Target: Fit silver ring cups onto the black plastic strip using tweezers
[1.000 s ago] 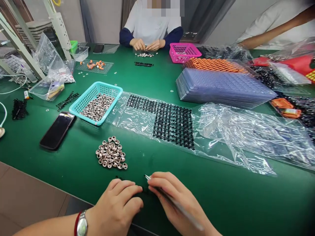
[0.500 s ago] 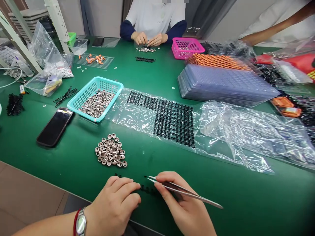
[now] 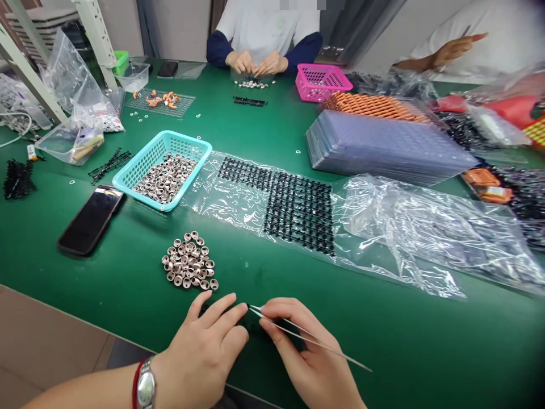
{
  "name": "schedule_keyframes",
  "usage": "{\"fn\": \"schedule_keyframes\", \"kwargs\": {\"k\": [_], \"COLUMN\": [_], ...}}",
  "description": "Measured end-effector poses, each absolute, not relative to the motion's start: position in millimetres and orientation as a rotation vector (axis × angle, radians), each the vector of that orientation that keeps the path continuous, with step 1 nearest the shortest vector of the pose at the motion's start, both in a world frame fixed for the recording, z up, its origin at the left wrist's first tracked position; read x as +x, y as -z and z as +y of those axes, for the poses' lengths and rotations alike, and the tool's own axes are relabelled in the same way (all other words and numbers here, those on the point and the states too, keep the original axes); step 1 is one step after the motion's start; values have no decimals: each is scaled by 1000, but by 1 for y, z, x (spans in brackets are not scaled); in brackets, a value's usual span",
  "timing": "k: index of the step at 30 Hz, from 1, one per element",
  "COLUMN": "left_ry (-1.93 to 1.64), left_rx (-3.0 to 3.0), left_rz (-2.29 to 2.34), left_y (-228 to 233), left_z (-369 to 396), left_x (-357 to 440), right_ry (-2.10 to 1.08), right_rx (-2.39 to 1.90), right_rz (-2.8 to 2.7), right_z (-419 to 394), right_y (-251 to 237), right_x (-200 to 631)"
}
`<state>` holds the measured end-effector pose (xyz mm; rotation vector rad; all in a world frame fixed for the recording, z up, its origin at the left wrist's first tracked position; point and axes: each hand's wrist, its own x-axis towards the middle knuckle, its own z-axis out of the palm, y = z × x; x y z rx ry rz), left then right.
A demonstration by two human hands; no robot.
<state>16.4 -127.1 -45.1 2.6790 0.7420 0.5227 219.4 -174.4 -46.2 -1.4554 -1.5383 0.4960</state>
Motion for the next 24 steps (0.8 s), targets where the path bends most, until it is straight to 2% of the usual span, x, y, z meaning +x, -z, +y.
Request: {"fn": "schedule_keyframes", "kwargs": {"k": [24], "left_ry": [-547], "left_rx": [2781], "left_rz": [708], "left_y": [46], "left_z": [-120], "left_x": [20], "right_ry": [-454], "right_rx": [-1475], "right_rz": [-1509], "right_z": [-171], "right_y": [49], "right_x": [213]}}
